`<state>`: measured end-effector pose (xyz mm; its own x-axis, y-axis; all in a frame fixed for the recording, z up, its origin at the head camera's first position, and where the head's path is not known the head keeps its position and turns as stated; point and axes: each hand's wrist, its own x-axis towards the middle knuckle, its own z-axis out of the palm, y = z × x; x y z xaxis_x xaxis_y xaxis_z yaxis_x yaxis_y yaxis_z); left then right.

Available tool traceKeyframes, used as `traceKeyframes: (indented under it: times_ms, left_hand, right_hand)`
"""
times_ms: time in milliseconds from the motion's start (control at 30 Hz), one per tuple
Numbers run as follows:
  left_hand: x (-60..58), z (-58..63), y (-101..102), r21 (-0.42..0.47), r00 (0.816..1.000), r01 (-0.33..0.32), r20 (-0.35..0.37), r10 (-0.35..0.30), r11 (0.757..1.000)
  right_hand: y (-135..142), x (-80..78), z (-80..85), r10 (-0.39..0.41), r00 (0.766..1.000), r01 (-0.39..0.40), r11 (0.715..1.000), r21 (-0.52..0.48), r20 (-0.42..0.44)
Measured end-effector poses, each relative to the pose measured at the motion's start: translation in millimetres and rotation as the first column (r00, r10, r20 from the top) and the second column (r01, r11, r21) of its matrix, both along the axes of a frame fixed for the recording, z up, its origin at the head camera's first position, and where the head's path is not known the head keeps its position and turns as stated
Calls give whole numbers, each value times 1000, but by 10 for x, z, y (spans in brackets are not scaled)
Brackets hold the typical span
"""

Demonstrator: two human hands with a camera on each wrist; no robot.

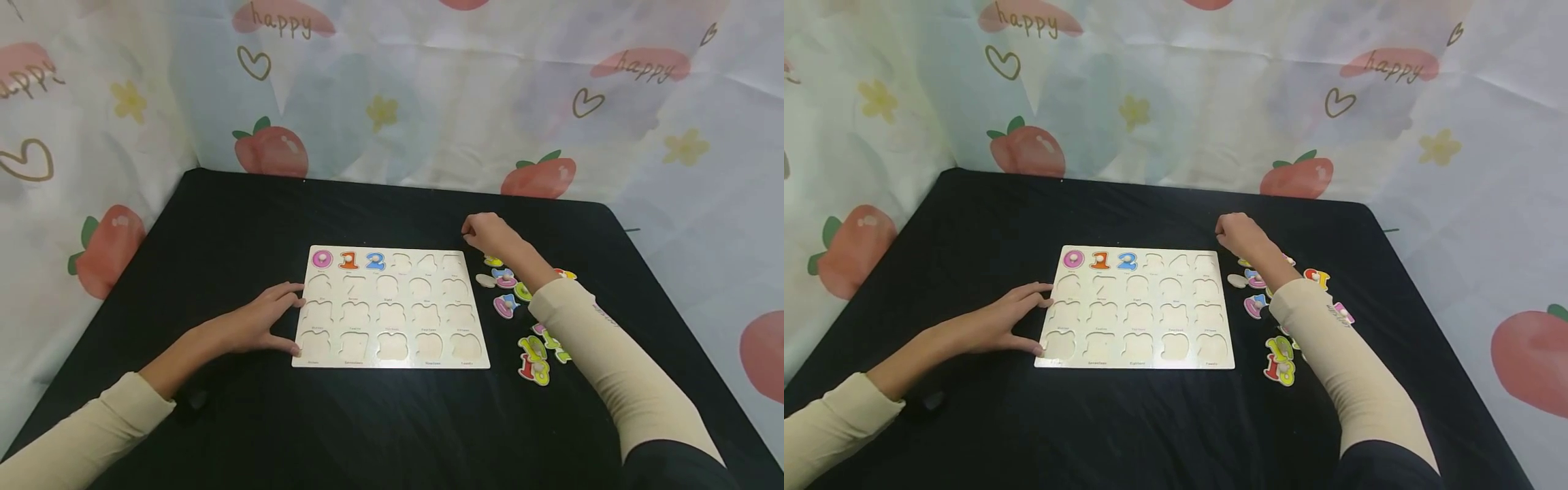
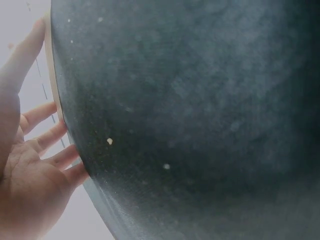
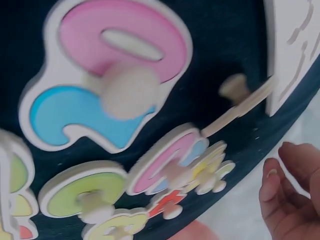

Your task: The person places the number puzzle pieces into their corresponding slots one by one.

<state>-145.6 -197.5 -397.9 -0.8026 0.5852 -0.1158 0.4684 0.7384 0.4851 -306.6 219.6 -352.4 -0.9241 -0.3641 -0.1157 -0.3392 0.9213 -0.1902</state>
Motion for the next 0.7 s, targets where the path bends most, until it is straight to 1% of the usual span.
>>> traceKeyframes:
  times_ms: [100,200,267,367,533,600,700]
  left_hand:
    - [2,-1,-3,2,1000,0,-2,0,1000]
    - [2,-12,-6,7,1000,4,-13,-4,1000]
    - [2,-17,-6,12,1000,4,-16,-4,1000]
    - [3,-25,-6,16,1000,2,-13,-2,1000]
    - [0,-32,-19,20,1000,-4,-12,4,1000]
    - [-1,-31,-24,23,1000,-9,-8,10,1000]
    - [3,-35,-28,23,1000,-7,-10,7,1000]
  right_hand:
    - [66,-14,-3,-63,998,62,998,-9,-24]
    - [116,-19,3,-138,990,138,990,-3,-42]
    - [145,-24,7,-186,981,187,982,6,-45]
    - [180,-34,3,-232,972,233,972,24,-35]
    - [216,-44,-31,-248,969,248,968,49,-5]
    - [226,-40,-49,-246,969,246,968,44,-6]
    - [237,-36,-99,-242,970,243,970,9,-29]
